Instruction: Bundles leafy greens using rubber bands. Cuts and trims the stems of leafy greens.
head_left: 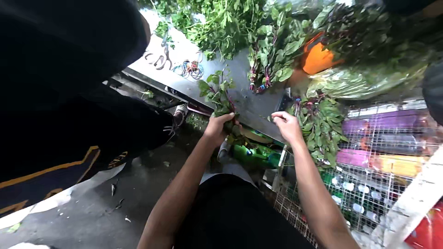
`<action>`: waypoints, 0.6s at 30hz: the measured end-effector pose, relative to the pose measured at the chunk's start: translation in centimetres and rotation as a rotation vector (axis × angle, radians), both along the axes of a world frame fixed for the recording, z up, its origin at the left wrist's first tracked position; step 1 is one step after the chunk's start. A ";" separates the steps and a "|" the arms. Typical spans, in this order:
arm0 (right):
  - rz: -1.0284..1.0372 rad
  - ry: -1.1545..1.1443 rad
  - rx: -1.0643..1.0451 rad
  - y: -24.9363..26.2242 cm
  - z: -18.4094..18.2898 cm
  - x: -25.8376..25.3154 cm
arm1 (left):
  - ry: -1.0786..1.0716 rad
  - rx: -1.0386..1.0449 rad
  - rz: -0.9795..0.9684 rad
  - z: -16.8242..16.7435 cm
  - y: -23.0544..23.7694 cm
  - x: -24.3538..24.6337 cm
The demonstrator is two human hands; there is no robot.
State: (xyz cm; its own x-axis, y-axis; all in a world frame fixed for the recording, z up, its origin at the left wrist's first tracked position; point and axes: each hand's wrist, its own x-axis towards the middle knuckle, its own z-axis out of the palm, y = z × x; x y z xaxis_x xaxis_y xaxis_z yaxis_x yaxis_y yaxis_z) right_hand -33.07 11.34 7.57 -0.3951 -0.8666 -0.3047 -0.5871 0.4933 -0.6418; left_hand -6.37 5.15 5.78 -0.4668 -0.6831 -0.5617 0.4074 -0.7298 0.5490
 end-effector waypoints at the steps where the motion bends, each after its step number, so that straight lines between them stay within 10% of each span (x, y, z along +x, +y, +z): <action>1: -0.078 0.070 0.004 -0.4 -1.6 -1.2 | 0.015 -0.029 0.014 -0.2 -0.1 0.1; 10: -0.290 0.244 0.085 -4.7 -8.2 -5.4 | 0.053 -0.094 0.147 0.2 -1.4 -1.0; 18: -0.318 -0.213 -0.190 7.6 1.7 1.3 | -0.102 -0.186 0.222 1.1 -0.8 -2.6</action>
State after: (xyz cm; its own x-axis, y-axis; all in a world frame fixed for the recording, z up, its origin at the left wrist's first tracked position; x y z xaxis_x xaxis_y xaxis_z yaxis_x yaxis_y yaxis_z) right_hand -31.79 18.94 9.23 -0.5973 -0.7606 -0.2545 -0.2698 0.4894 -0.8293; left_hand -8.94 4.37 6.87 -0.2421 -0.8577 -0.4536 0.4816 -0.5120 0.7112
